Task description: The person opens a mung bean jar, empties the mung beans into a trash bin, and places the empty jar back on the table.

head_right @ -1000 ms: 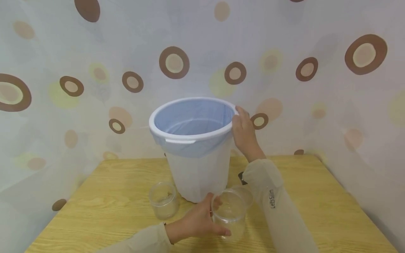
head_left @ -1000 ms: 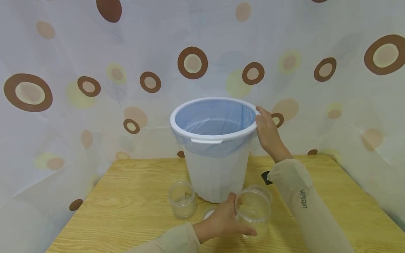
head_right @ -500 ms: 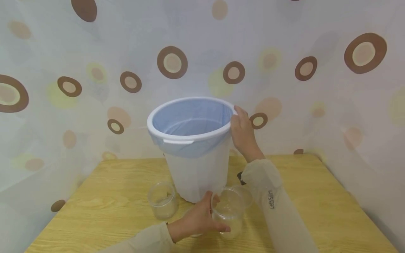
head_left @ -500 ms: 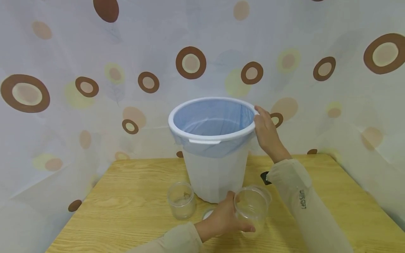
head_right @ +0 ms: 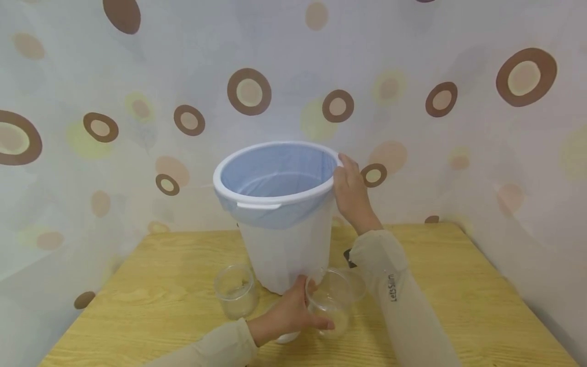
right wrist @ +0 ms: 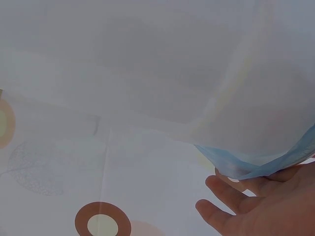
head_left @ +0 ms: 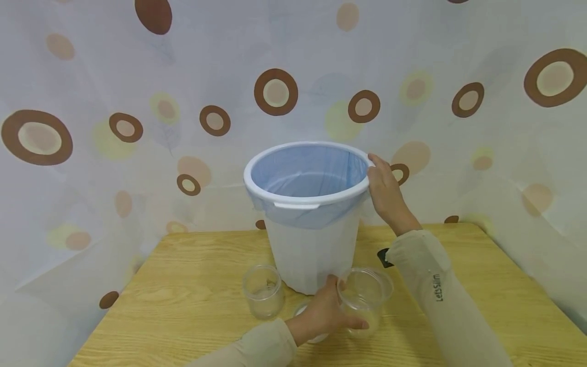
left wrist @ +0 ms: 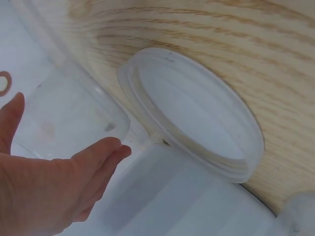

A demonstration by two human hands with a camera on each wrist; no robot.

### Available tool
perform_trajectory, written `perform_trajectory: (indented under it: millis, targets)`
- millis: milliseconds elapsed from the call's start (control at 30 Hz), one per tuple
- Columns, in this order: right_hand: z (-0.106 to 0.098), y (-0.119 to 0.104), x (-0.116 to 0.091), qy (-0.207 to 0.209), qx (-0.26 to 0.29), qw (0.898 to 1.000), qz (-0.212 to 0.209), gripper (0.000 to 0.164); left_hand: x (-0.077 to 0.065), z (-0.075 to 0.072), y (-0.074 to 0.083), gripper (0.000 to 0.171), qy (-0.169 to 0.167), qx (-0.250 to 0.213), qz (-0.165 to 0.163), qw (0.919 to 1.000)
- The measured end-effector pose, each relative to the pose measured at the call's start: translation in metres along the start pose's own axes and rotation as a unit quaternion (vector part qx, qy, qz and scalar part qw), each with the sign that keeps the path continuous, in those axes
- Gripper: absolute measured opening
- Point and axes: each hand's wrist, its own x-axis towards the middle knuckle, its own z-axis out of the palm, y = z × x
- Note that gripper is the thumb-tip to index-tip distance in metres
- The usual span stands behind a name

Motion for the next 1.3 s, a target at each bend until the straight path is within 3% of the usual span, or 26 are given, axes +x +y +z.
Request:
perform_trajectory:
  millis: [133, 400, 933, 1300]
  targets:
    - [-0.001, -0.001, 0.001, 0.001, -0.002, 1.0, -0.004, 0.061, 0.001, -0.001, 0.0, 0.086, 0.008, 0.015, 0.002, 0.9999]
    - [0.0, 0.002, 0.0, 0.003, -0.005, 1.0, -0.001, 0.06, 0.001, 0.004, -0.004, 0.089, 0.014, -0.017, -0.013, 0.9997]
    - [0.001, 0.001, 0.0, 0.0, -0.002, 1.0, -0.003, 0.061, 0.004, 0.009, -0.016, 0.088, 0.01, 0.009, 0.001, 0.9999]
    - [-0.001, 0.0, -0.001, -0.006, -0.003, 1.0, -0.005, 0.061, 0.003, 0.013, -0.011, 0.091, 0.035, -0.023, -0.001, 0.9991]
